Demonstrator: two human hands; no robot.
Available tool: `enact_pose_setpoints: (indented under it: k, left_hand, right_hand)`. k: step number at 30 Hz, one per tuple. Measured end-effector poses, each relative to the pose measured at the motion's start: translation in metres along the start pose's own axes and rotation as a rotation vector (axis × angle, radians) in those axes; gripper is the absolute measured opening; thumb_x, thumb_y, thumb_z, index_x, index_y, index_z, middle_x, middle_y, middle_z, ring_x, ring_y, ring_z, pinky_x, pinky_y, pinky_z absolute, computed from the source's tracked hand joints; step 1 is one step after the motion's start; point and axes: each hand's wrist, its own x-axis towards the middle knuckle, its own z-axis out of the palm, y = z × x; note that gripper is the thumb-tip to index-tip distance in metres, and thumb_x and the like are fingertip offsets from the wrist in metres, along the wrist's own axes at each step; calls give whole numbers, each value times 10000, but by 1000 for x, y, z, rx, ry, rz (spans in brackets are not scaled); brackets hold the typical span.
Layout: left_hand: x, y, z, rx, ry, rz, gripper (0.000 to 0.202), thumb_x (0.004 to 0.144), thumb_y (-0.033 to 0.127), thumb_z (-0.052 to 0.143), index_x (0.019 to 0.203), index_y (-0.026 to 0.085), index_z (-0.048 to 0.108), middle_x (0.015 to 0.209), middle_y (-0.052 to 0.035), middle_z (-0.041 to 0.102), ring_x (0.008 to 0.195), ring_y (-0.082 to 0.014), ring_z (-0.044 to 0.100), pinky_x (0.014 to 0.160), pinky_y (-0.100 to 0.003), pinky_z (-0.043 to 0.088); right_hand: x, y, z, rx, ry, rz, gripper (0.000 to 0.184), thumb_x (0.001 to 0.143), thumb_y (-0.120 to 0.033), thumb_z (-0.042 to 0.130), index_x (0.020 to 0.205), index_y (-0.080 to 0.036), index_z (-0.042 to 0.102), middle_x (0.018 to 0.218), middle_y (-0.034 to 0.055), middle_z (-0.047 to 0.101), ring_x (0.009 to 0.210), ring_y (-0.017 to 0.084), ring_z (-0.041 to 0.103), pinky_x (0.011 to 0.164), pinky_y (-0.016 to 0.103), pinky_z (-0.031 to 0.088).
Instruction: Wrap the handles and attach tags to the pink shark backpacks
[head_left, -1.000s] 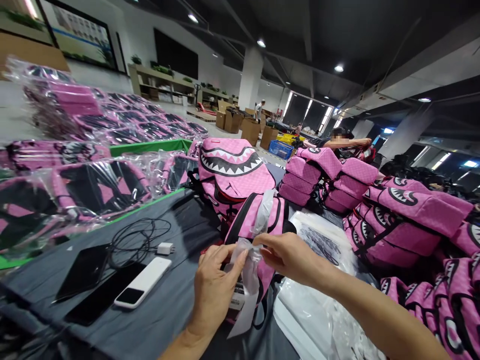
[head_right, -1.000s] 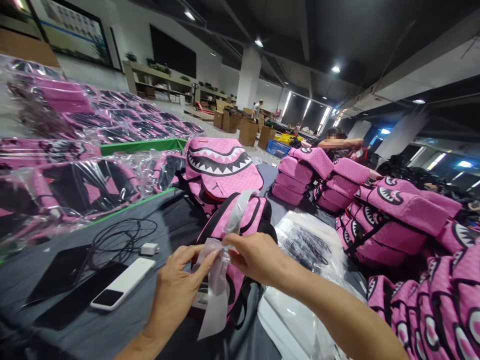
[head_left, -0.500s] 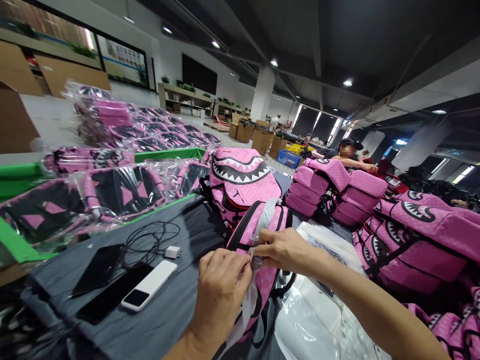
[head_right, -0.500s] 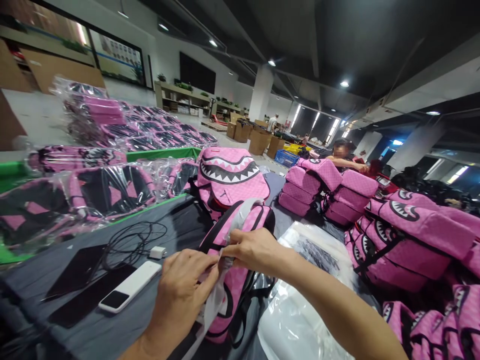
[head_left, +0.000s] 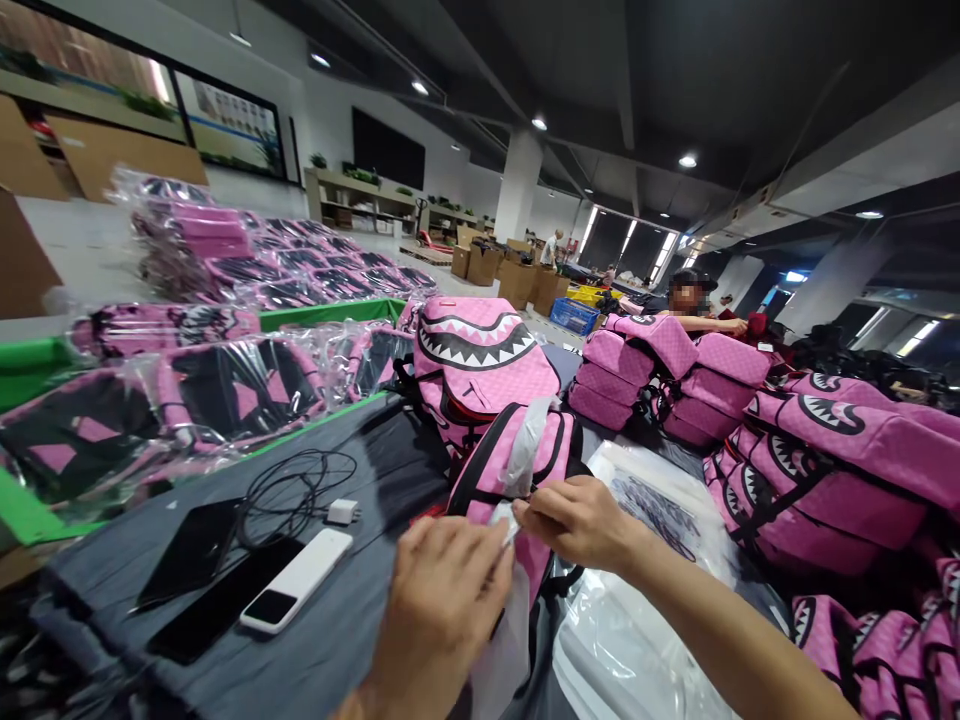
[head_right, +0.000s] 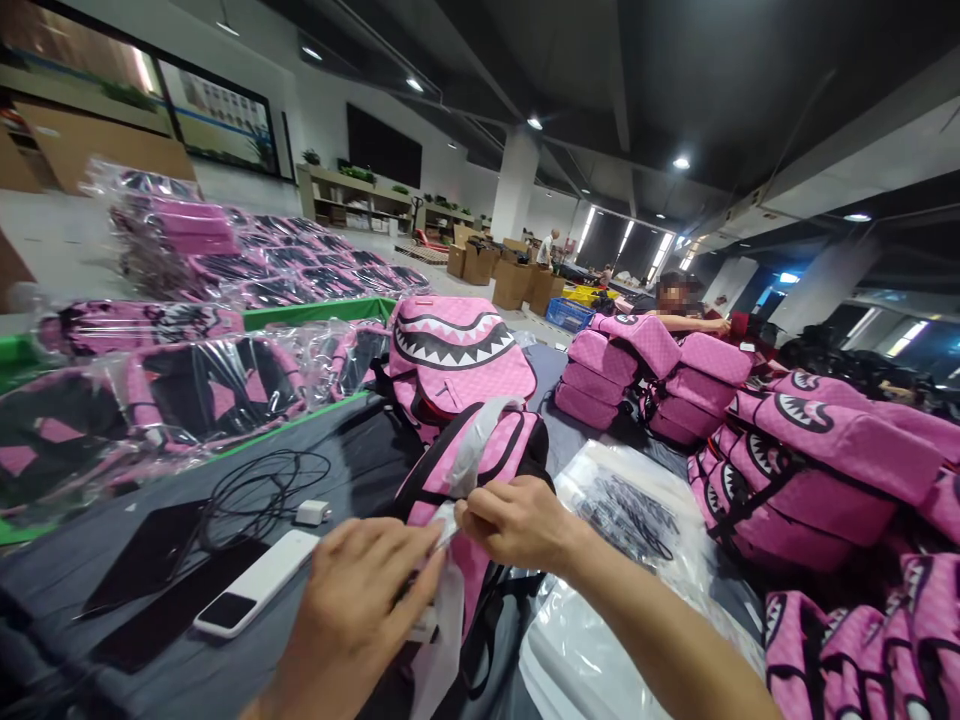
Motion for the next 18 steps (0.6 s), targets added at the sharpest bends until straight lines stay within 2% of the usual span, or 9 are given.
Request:
enact_pose_setpoints:
  k: [2, 5, 7, 9, 11, 13, 15, 18]
  left_hand:
    - [3, -10, -7, -365, -54, -386, 212, 956, 352, 586, 1052, 214, 714, 978, -46, 778, 909, -218, 687, 901, -379, 501]
    - [14, -16, -18, -893, -231, -1051, 497, 733, 539, 771, 1077, 190, 690, 1010, -78, 778, 990, -247, 719, 875, -346, 566]
    - [25, -12, -22, -1125, -333, -1293, 552, 605, 542, 848, 984, 165, 707, 941, -76, 777, 932, -235, 723, 829, -303, 576]
    - [35, -4, -21, -1219, -392, -1437, 444, 572, 478, 876, 821, 150, 710, 778, -45, 745, 735, -178, 691, 695, -251, 559]
    - [44, 2, -16, -1232, -471, -1574, 347, 641, 444, 844, 698, 143, 681, 629, -19, 680, 556, -133, 612, 560, -235, 508]
    - [50, 5, -8, -1215, -556, -1674, 353, 719, 455, 803, 652, 140, 659, 559, -13, 639, 477, -125, 567, 495, -240, 467]
    - [52, 5, 0, -1204, -599, -1674, 376, 717, 470, 819, 650, 138, 654, 555, -21, 643, 465, -133, 568, 481, -245, 452]
    - [49, 1, 6, -1226, -636, -1557, 385, 635, 450, 883, 677, 136, 665, 589, -25, 661, 493, -133, 584, 503, -240, 455]
  right_hand:
    - [-5, -10, 3, 5, 66, 79, 379, 1057, -156, 434, 690, -193, 521, 568, -43, 498, 490, 77, 452, 480, 304, 277]
    - [-13, -21, 6, -20, 183, 114, 299, 1024, -110, 478, 742, -201, 524, 568, -51, 503, 488, 87, 448, 480, 323, 277]
    - [-16, -25, 9, -35, 205, 117, 280, 1018, -101, 476, 766, -207, 532, 568, -51, 508, 489, 93, 453, 478, 333, 272]
    - [-17, -26, 12, -34, 208, 126, 284, 1024, -103, 459, 774, -213, 537, 559, -52, 501, 488, 98, 455, 481, 339, 270]
    - [-17, -25, 13, -22, 229, 126, 278, 1029, -113, 449, 789, -213, 547, 553, -52, 497, 489, 102, 455, 486, 336, 277]
    - [-16, -24, 13, -18, 251, 105, 263, 1035, -131, 444, 814, -207, 564, 559, -47, 504, 496, 105, 457, 491, 329, 286]
    - [-16, -23, 12, -16, 246, 84, 257, 1041, -145, 437, 834, -200, 579, 571, -39, 515, 510, 109, 465, 497, 324, 291]
    - [-19, -25, 10, -39, 227, 87, 265, 1039, -139, 442, 822, -194, 584, 575, -32, 515, 524, 112, 468, 503, 327, 278]
